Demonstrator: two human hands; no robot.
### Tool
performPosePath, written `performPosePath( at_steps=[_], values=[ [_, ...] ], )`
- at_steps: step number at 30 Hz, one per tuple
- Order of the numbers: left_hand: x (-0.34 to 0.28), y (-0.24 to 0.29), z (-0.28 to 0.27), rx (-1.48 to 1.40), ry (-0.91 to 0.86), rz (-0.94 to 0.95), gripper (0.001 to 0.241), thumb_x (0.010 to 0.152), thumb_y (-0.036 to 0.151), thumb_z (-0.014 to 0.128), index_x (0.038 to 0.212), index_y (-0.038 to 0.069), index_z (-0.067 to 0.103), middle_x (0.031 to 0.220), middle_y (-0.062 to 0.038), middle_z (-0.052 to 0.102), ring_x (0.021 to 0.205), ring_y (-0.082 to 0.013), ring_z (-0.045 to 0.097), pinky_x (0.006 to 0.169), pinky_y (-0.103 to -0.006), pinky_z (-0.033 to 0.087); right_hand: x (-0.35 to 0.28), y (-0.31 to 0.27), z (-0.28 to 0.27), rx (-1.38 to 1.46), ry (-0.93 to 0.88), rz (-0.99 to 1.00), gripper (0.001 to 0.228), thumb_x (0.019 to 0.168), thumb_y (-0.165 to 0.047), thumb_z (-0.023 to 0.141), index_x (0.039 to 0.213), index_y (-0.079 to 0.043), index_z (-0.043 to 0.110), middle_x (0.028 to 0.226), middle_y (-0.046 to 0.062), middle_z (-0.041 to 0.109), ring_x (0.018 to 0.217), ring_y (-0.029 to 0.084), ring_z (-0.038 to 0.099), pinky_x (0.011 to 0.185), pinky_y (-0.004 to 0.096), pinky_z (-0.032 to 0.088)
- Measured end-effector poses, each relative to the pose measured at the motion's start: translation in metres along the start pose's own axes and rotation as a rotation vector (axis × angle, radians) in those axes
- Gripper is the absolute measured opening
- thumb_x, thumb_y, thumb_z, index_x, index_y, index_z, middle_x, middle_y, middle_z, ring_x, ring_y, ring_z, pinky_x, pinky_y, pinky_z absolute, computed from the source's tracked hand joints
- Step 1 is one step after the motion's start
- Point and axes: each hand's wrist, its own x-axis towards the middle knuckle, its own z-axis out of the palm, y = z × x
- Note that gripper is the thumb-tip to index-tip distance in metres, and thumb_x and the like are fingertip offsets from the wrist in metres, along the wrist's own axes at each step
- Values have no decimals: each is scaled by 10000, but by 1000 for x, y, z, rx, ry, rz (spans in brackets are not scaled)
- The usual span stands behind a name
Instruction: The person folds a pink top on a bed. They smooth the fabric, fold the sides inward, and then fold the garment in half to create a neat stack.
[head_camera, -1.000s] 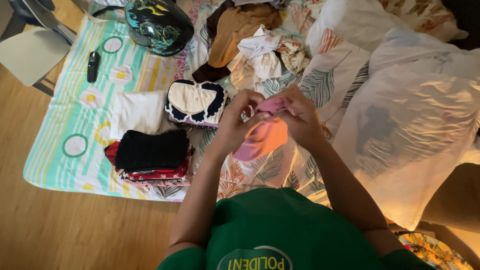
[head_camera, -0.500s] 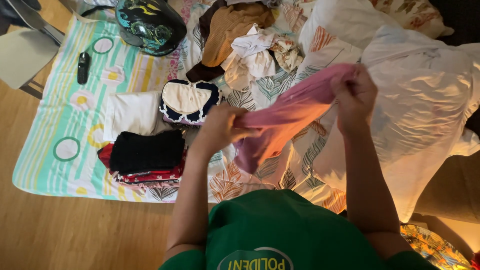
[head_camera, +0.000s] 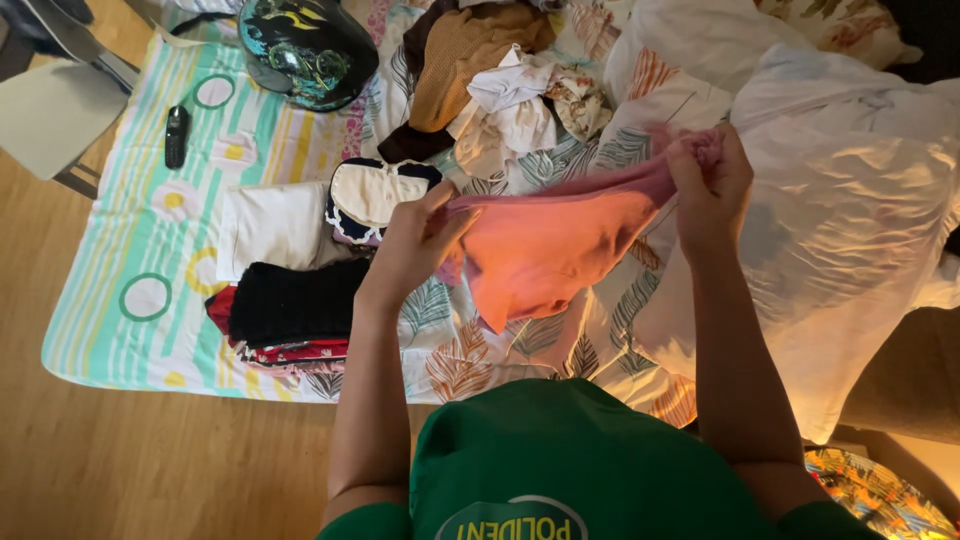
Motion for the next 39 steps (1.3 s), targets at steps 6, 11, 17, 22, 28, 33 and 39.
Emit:
performPosePath(
  at_steps=[6, 11, 17, 22, 28, 33, 39],
  values=[
    [4, 9, -2, 159, 93, 164, 328, 940, 187, 803, 902, 17, 525, 681, -32, 476, 641, -99, 404, 558, -320, 365, 4, -18, 6, -202, -130, 59, 187, 1054, -57, 738, 1037, -54, 552, 860, -69, 472, 783, 34, 417, 688, 217, 369],
    [-5, 17, -16, 139, 193, 456, 413, 803, 156, 909, 941, 24, 542, 806, -60, 483, 729, -134, 442, 641, -305, 409, 12, -45, -3, -351, -268, -17, 264, 939, -71, 839, 1031, -13, 598, 871, -59, 532, 813, 43, 476, 742, 210, 425],
    [-23, 54, -30, 473, 339, 495, 486, 709, 184, 944, 1093, 44, 682, 852, -87, 544, 690, -238, 546, 630, -354, 460, 13, -46, -32, -344, -147, -46, 123, 967, -19, 785, 1005, 13, 672, 876, 15, 602, 826, 58, 569, 780, 202, 495],
    [-31, 51, -28, 570, 559, 597, 261, 852, 125, 889, 1079, 113, 760, 905, -70, 566, 793, -223, 627, 700, -361, 498, 7, -89, -11, -446, 55, -279, 182, 914, 134, 612, 1043, 42, 701, 913, 102, 707, 829, 92, 629, 777, 218, 509],
    [-12, 14, -28, 677, 644, 570, 165, 913, 116, 870, 1035, 93, 761, 960, -58, 608, 860, -245, 653, 718, -370, 510, 5, -72, 2, -462, -143, -211, 144, 911, 110, 702, 1042, 51, 709, 867, 75, 666, 791, 86, 582, 704, 219, 471],
    [-17, 69, -12, 676, 616, 681, 437, 705, 111, 872, 1105, 81, 700, 1148, -165, 594, 1089, -322, 563, 900, -438, 500, 6, -74, 12, -508, -191, -191, 161, 939, 46, 808, 1087, -5, 768, 824, 66, 629, 732, 124, 544, 661, 259, 435],
    [20, 34, 84, -61, -55, 571, 475, 830, 111, 792, 1264, 92, 601, 1227, -115, 636, 1074, -245, 637, 931, -332, 557, -3, -102, 66, -363, -440, -246, 167, 862, -45, 859, 1001, -33, 768, 793, 55, 643, 703, 136, 573, 642, 279, 451]
  ],
)
